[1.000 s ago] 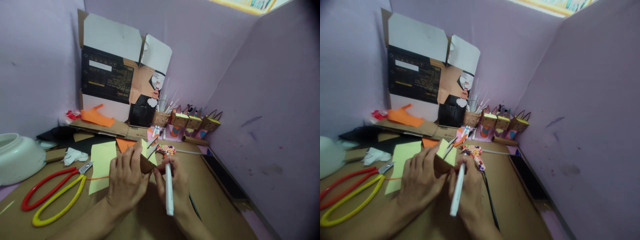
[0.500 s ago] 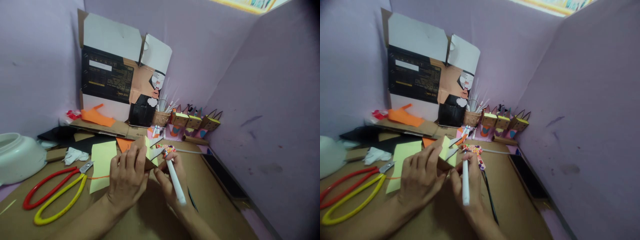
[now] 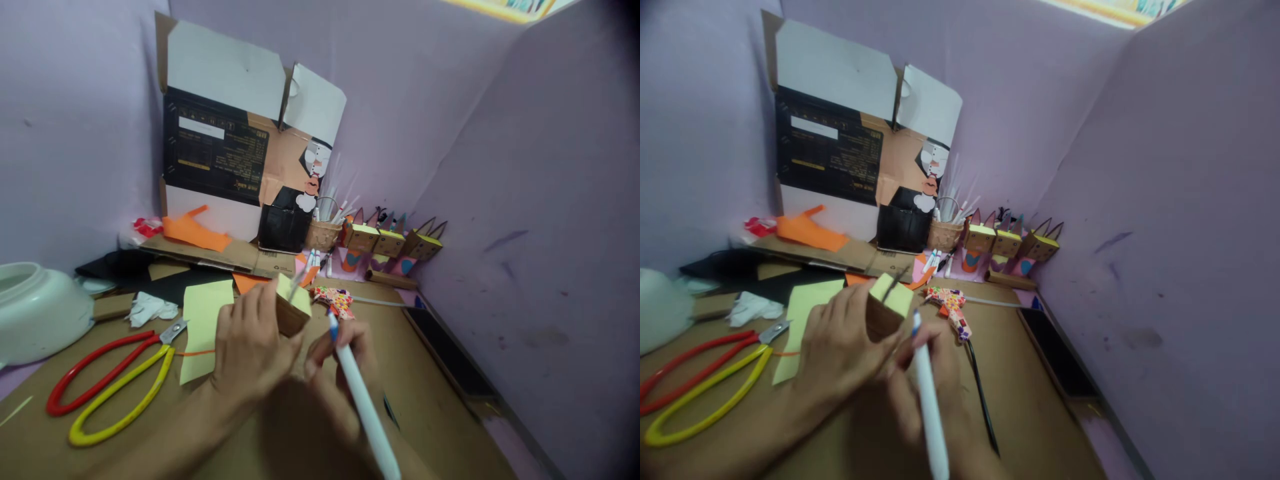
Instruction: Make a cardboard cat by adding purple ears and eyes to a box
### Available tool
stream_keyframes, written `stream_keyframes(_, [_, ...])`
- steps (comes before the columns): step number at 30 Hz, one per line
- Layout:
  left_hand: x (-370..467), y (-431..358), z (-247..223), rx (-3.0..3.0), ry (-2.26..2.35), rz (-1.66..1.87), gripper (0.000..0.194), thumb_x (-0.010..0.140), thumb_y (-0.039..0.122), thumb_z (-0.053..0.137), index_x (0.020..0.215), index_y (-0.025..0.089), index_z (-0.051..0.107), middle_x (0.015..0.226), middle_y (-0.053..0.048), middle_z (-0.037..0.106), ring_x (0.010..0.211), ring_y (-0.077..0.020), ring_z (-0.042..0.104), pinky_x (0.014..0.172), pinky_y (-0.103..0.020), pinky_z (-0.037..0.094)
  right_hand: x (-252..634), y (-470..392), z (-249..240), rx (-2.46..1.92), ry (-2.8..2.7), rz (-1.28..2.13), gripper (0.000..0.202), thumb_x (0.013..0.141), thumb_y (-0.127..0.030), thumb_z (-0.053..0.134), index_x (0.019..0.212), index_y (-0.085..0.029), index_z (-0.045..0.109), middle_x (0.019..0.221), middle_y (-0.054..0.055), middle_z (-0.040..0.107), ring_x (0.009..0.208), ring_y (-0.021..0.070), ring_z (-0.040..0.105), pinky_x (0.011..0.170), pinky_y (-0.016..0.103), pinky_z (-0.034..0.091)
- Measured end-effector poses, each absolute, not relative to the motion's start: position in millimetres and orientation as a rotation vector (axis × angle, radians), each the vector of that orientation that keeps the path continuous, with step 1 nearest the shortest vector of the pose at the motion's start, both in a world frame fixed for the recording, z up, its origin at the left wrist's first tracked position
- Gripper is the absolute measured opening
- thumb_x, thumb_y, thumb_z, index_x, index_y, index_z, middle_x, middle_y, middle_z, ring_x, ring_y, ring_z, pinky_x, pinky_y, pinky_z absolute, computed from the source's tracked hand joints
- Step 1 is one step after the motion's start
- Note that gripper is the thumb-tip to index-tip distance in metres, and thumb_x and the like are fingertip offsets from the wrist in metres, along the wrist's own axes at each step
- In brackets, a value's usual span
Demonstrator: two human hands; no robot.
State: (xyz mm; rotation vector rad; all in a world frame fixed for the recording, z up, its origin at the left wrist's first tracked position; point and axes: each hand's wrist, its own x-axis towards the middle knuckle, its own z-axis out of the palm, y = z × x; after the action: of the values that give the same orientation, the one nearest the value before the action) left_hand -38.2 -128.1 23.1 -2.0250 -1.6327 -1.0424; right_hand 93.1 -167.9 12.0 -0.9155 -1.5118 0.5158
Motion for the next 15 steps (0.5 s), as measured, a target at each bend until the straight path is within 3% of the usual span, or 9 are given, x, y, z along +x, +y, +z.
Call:
stream_keyframes(5, [-50, -117, 40, -2.092, -2.105, -1.350, 0.070, 0.065, 0.040, 0.068, 0.124, 0.014, 0.043, 0.117, -0.015, 0.056, 0.104, -0.0329, 0.055, 0.086, -0.045, 0.043, 93, -180, 9, -0.790, -1.531, 0.692, 0.021, 0.077, -0.022, 0.055, 0.086, -0.028, 0.037, 0.062, -0.004, 0.054, 0.050, 0.0155, 0.053, 0.045, 0.027, 0.045])
stream_keyframes(10, [-52, -119, 37, -2.685, -2.341, -2.272, 0.051, 0.066, 0.039, 0.070, 0.108, 0.015, 0.053, 0.101, -0.009, 0.066, 0.093, -0.0251, 0.062, 0.081, -0.036, 0.049, 105, -169, 16, -0.797, -1.452, 0.745, 0.026, 0.075, -0.015, 0.056, 0.085, -0.027, 0.035, 0.062, -0.006, 0.054, 0.054, 0.0141, 0.052, 0.051, 0.026, 0.046])
stream_keyframes(12, [-50, -119, 30, -2.667, -2.406, -2.692, 0.048, 0.065, 0.035, 0.071, 0.105, 0.015, 0.055, 0.102, -0.010, 0.066, 0.093, -0.0239, 0.063, 0.079, -0.033, 0.050, 103, -169, 14, -0.775, -1.425, 0.767, 0.022, 0.076, -0.016, 0.055, 0.080, -0.026, 0.036, 0.057, -0.007, 0.048, 0.046, 0.0118, 0.047, 0.042, 0.022, 0.041])
stream_keyframes(15, [-48, -117, 21, -2.465, -2.572, -3.053, 0.044, 0.065, 0.029, 0.071, 0.104, 0.014, 0.057, 0.101, -0.010, 0.066, 0.083, -0.0203, 0.065, 0.068, -0.028, 0.052, 93, -173, 5, -0.793, -1.353, 0.716, 0.018, 0.081, -0.019, 0.050, 0.072, -0.025, 0.035, 0.050, -0.009, 0.037, 0.035, 0.0076, 0.032, 0.032, 0.017, 0.026])
